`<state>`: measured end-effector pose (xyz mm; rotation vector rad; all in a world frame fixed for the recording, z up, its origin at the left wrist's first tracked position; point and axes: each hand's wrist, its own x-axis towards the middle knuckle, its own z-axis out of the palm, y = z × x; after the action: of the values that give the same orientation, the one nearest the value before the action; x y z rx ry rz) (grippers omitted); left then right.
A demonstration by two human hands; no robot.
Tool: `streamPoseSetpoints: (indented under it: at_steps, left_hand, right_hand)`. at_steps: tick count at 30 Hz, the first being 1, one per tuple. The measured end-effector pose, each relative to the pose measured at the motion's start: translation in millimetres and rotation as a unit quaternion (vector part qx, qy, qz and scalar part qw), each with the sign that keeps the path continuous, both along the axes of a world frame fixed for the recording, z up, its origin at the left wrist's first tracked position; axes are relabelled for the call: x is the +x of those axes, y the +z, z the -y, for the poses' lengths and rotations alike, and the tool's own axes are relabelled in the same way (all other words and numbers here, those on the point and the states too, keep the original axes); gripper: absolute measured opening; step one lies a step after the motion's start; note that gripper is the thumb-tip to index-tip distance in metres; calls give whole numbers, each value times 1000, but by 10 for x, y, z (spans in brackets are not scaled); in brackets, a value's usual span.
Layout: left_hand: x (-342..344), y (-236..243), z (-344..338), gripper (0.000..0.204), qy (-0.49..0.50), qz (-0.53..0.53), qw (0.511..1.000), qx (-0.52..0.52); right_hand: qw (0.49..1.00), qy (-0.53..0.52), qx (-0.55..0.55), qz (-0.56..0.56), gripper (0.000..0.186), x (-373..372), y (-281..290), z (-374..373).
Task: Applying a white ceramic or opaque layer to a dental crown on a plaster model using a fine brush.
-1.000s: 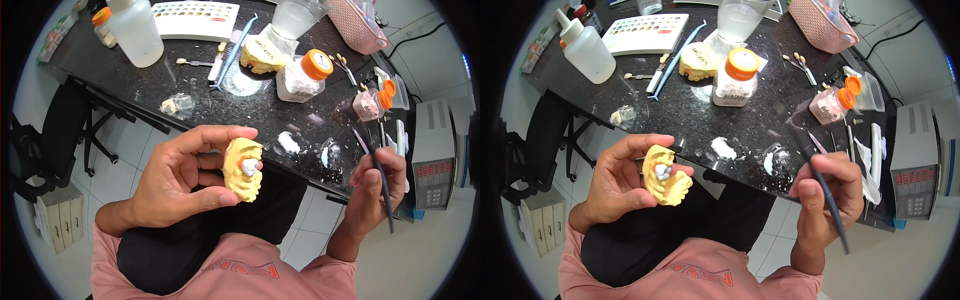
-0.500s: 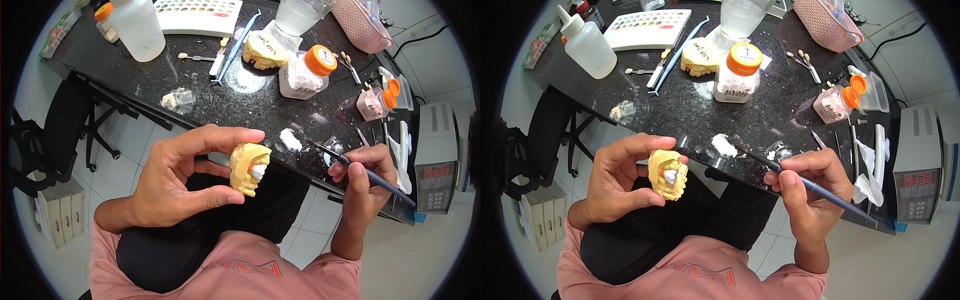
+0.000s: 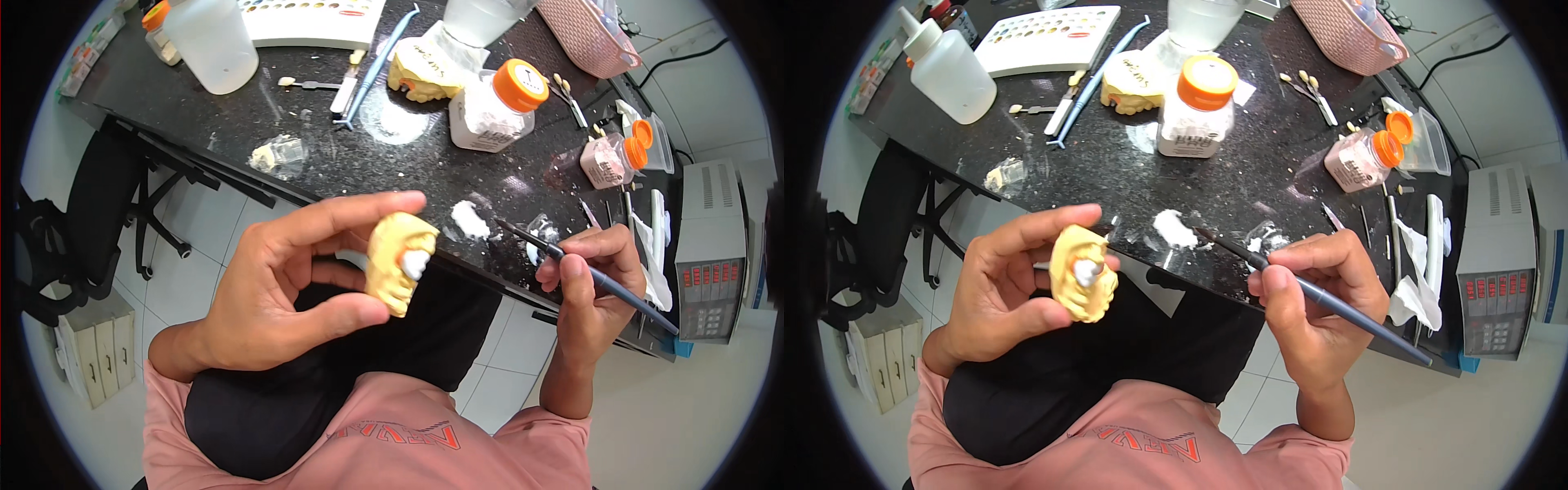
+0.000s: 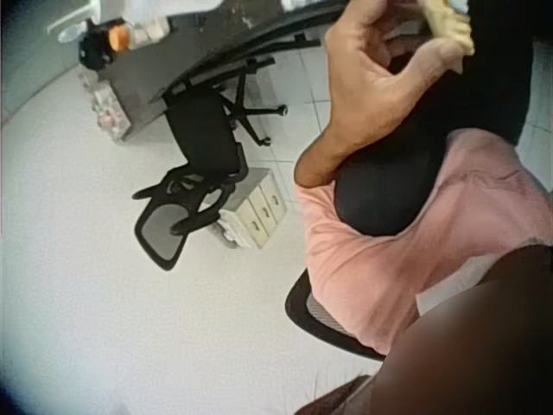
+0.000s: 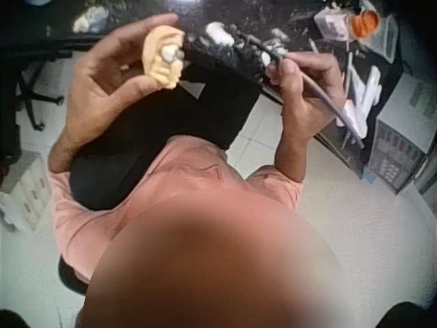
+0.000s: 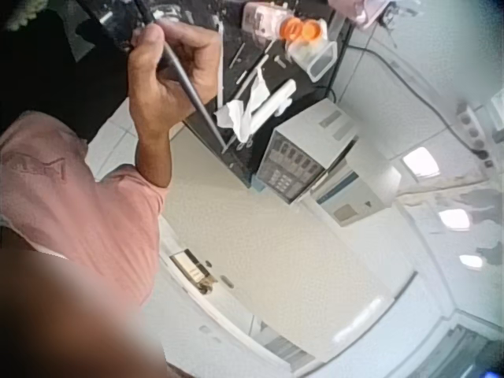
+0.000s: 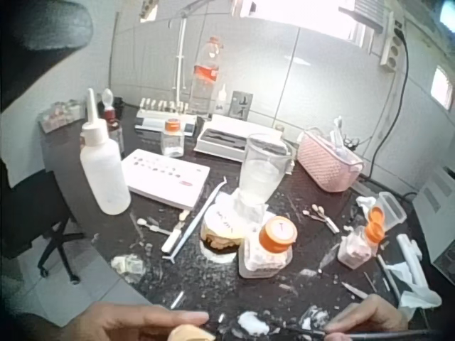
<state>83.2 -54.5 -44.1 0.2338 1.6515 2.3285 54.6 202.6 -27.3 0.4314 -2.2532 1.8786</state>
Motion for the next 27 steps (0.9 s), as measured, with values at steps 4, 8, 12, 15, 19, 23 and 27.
streamPoseSetpoints:
  at_steps: [4, 8, 12, 15, 19, 23, 27]
  left_hand:
    - [28, -21, -37, 74, -29, 45, 992, 110]
    - [8, 30, -8, 74, -120, 159, 968, 150]
    - [10, -31, 42, 73, -166, 191, 955, 155]
    - [-17, -37, 24, 73, -171, 219, 946, 167]
    - [-14, -52, 26, 75, -175, 246, 933, 197]
    - [-30, -37, 24, 75, -163, 241, 935, 204]
    - [-22, -44, 17, 76, -156, 218, 941, 206]
  right_hand:
    - [1000, -5, 1, 6, 8, 1, 3, 15]
    - [1000, -8, 16, 8, 6, 3, 21, 4]
    - [999, 10, 33, 6, 6, 1, 9, 10]
    - [999, 11, 33, 21, 7, 4, 23, 13]
    - [999, 25, 42, 23, 7, 0, 28, 9]
    - [999, -8, 46, 6, 6, -9, 7, 27]
    - [997, -26, 71, -1, 11, -17, -5, 8]
